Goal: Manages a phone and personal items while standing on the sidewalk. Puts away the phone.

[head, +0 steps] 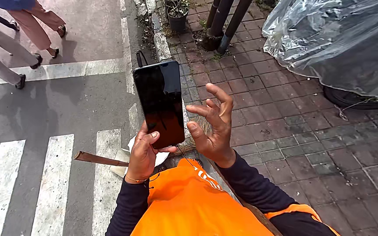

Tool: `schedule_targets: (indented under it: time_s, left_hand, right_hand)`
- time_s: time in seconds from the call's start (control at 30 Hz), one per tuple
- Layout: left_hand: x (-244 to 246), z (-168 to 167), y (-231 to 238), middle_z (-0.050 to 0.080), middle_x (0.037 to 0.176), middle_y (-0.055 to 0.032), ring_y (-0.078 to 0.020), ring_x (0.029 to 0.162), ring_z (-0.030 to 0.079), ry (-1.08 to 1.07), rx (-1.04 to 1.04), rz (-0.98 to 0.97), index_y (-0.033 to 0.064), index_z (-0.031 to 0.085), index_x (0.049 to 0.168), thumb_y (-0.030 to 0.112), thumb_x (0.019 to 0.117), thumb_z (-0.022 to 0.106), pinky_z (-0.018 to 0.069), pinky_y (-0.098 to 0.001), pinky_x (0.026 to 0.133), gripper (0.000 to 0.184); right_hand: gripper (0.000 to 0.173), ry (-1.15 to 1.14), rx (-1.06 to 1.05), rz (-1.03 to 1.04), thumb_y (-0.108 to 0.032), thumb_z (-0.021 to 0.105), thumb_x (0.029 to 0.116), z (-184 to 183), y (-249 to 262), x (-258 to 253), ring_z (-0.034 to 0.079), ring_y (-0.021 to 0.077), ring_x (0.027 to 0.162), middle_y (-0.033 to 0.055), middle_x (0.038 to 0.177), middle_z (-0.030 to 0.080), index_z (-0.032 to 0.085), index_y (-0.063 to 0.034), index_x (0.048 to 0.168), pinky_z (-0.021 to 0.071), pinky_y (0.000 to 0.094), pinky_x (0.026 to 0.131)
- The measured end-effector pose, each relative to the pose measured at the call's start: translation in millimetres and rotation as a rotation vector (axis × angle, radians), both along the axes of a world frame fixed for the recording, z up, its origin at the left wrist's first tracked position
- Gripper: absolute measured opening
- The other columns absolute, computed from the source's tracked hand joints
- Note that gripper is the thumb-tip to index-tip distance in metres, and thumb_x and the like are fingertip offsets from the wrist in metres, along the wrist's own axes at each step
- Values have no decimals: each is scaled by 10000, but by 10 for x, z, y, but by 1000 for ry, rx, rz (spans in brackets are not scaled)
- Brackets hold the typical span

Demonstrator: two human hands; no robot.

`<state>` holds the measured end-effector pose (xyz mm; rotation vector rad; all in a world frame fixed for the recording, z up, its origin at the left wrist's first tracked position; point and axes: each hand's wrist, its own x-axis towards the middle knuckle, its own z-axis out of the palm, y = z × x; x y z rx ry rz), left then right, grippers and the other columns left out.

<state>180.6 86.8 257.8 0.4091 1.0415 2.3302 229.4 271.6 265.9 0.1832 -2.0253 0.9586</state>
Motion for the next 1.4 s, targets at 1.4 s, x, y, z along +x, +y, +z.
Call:
schedule_targets:
  time_s: [1.4]
  left_hand:
    - [-5,10,-57,745,1080,-47,-183,897,758,-42,-24,43,175,590,1238,155,966,492,653,-360,701,289]
  right_hand:
    - [401,-43,-33,123,-362,610,984,-126,-102,-46,427,174,1373,133,1424,482,608,-119,1302,397,298,1105]
